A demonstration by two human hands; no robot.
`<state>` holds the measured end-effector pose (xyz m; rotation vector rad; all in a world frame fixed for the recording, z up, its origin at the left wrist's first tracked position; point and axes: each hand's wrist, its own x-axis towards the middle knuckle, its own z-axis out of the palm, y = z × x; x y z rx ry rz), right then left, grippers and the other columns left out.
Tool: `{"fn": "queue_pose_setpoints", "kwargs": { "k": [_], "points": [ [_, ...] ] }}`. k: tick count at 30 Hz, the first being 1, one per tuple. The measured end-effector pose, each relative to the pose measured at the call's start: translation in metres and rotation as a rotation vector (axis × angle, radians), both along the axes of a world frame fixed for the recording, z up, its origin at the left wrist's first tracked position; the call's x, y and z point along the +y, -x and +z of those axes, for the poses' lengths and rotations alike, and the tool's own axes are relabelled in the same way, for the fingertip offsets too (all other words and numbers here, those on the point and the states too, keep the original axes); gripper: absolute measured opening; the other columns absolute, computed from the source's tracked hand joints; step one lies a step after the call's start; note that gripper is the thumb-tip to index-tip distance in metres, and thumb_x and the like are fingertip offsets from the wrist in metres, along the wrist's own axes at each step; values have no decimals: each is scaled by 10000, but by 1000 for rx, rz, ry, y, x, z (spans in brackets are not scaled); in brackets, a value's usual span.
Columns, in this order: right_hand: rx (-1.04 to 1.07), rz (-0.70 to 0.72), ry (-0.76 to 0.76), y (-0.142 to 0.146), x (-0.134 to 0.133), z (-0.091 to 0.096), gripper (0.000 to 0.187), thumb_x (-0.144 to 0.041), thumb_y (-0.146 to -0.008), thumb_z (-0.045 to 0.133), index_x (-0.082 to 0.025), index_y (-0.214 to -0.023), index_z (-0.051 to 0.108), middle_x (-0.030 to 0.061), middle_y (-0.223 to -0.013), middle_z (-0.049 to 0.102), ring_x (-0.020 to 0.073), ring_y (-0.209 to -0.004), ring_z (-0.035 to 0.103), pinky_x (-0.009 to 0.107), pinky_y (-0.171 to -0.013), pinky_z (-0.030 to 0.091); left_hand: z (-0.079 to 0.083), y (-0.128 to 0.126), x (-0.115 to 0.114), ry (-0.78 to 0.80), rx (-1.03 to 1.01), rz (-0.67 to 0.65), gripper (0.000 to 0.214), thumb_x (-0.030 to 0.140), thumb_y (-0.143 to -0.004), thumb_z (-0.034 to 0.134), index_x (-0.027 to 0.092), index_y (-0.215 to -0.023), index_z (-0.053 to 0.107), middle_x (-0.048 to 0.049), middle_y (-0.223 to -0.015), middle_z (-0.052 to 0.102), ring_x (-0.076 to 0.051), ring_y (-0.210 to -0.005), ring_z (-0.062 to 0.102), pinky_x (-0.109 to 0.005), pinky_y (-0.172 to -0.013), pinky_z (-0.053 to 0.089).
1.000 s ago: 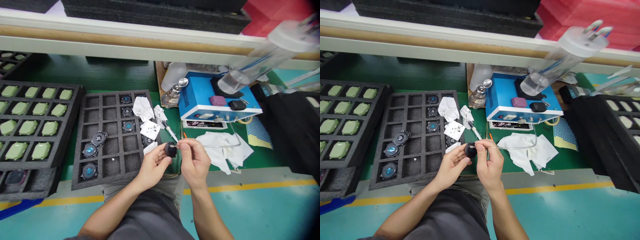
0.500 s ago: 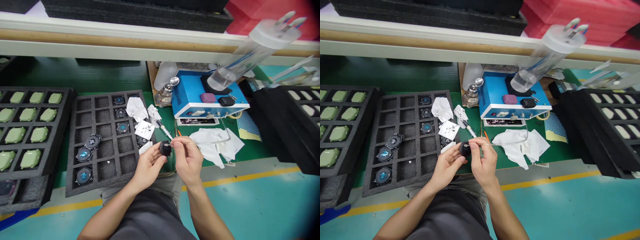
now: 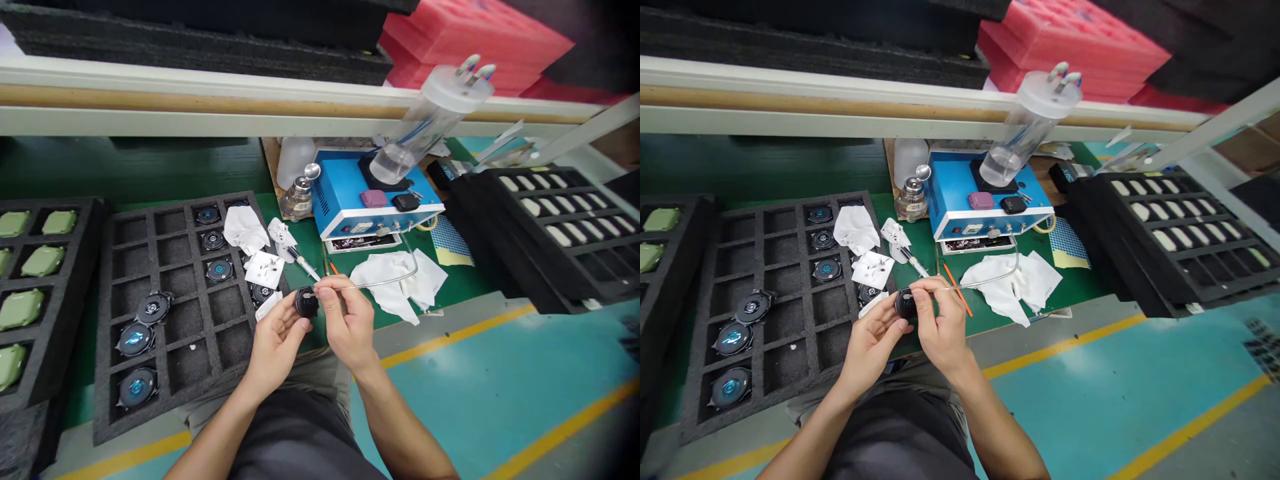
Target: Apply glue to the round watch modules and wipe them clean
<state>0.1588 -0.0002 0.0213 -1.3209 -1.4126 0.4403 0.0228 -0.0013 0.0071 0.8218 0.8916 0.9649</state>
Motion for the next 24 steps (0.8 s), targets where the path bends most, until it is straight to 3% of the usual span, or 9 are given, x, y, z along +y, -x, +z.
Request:
{"fn": "queue_pose_setpoints", "kwargs": {
  "k": [24],
  "points": [
    [16, 5, 10, 1, 2, 4, 136, -192, -1000, 518, -225, -929, 629, 11, -864, 673, 146, -840, 641, 294, -764, 514, 0, 0, 0, -15, 29, 15, 472, 286, -837, 761, 158, -1279, 653, -141, -1255, 731, -268, -1149, 704, -315, -851, 620]
  ]
}}
